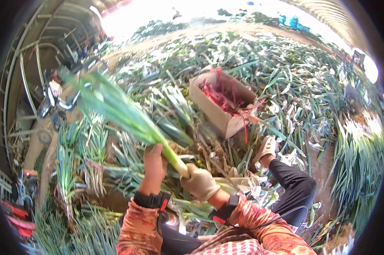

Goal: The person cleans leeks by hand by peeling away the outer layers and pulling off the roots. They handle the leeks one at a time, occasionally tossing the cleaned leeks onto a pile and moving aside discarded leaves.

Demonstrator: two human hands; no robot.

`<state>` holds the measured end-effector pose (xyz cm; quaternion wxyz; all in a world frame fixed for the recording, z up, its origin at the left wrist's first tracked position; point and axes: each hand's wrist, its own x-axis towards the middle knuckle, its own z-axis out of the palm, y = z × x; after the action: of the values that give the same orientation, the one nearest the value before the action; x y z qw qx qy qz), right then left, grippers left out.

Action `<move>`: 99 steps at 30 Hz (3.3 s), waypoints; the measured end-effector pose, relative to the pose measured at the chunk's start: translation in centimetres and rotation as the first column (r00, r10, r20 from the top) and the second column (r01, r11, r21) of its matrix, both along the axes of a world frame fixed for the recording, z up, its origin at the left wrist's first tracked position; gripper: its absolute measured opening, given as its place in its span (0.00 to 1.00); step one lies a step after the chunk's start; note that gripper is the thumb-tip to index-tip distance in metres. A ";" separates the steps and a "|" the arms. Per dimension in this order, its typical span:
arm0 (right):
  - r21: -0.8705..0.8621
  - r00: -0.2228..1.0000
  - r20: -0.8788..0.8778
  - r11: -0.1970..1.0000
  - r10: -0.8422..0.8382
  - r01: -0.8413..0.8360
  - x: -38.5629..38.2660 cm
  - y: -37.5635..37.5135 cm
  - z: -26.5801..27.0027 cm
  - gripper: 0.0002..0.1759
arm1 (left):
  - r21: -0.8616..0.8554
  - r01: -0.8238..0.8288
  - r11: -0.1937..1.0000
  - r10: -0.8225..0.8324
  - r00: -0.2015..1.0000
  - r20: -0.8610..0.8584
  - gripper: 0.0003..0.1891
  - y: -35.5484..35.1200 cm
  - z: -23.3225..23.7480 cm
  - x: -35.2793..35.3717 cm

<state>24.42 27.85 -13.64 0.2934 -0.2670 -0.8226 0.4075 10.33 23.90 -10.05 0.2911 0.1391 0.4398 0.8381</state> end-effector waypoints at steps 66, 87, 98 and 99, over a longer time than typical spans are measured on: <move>0.973 -0.333 0.190 0.132 -0.924 0.188 59.0 21.9 20.9 0.43 | -0.784 -0.171 0.597 -0.633 0.499 -0.591 0.22 1.3 0.3 0.6; 0.048 0.764 0.427 0.856 -0.483 0.515 36.9 30.7 5.7 0.26 | -0.811 -0.035 0.584 -0.630 0.611 -0.480 0.18 -0.5 0.1 3.3; -0.417 0.953 0.229 0.905 0.196 -0.086 3.5 25.9 3.1 0.18 | -0.718 -0.094 0.689 -0.340 0.833 -0.436 0.16 -7.5 0.5 0.0; -0.203 0.889 0.390 0.964 0.239 -0.170 0.0 23.5 -0.9 0.17 | -0.720 -0.099 0.687 -0.285 0.875 -0.392 0.16 -8.9 1.2 1.0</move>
<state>24.44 51.37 -14.50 0.0460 -0.2814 -0.8531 0.4369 11.32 14.99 -8.82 0.2487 0.2371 0.7818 0.5203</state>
